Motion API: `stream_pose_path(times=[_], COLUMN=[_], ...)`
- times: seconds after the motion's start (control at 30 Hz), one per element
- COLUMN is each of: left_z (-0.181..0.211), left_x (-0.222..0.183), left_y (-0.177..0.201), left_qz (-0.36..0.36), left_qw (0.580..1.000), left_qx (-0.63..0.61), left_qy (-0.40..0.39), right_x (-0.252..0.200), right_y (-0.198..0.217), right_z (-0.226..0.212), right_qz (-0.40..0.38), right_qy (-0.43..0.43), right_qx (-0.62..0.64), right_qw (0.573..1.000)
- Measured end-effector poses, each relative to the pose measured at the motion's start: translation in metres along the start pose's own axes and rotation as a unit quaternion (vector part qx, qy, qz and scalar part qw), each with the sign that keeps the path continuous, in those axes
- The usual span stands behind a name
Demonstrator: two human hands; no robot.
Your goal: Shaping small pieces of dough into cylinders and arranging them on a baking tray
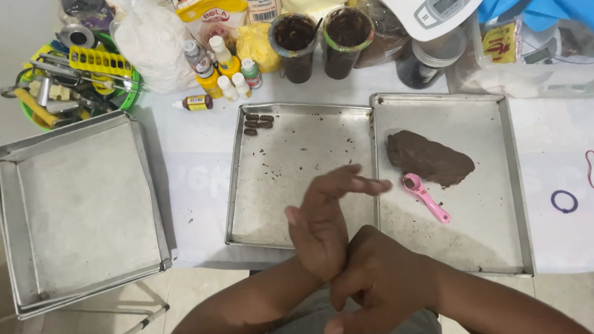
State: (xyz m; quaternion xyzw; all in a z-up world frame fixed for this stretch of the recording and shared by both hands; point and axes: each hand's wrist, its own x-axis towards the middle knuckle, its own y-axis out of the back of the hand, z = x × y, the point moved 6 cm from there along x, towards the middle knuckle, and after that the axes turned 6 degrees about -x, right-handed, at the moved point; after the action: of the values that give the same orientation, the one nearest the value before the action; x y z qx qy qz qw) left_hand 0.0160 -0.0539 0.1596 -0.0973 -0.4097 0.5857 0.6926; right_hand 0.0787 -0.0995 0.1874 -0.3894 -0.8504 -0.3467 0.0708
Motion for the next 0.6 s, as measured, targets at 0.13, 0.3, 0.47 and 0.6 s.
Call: stream_pose_path(times=[0.13, 0.3, 0.47, 0.6], left_z=[0.007, 0.046, 0.039, 0.033], left_x=[0.013, 0.026, 0.017, 0.007], left_y=[0.023, 0.01, 0.003, -0.01], left_qz=[0.04, -0.325, -0.481, -0.515], left_qw=[0.999, 0.918, 0.857, 0.831], left_qx=[-0.026, 0.216, 0.104, 0.067], left_qy=[-0.018, 0.066, 0.15, 0.199], right_x=[-0.013, -0.048, -0.026, -0.019], right_y=[0.015, 0.049, 0.035, 0.019], right_z=[0.01, 0.065, 0.041, 0.022], right_qz=[0.107, 0.355, 0.201, 0.14], right_qy=[0.066, -0.19, -0.138, -0.125], right_qx=[0.082, 0.214, 0.255, 0.349], right_qw=[0.989, 0.89, 0.936, 0.918])
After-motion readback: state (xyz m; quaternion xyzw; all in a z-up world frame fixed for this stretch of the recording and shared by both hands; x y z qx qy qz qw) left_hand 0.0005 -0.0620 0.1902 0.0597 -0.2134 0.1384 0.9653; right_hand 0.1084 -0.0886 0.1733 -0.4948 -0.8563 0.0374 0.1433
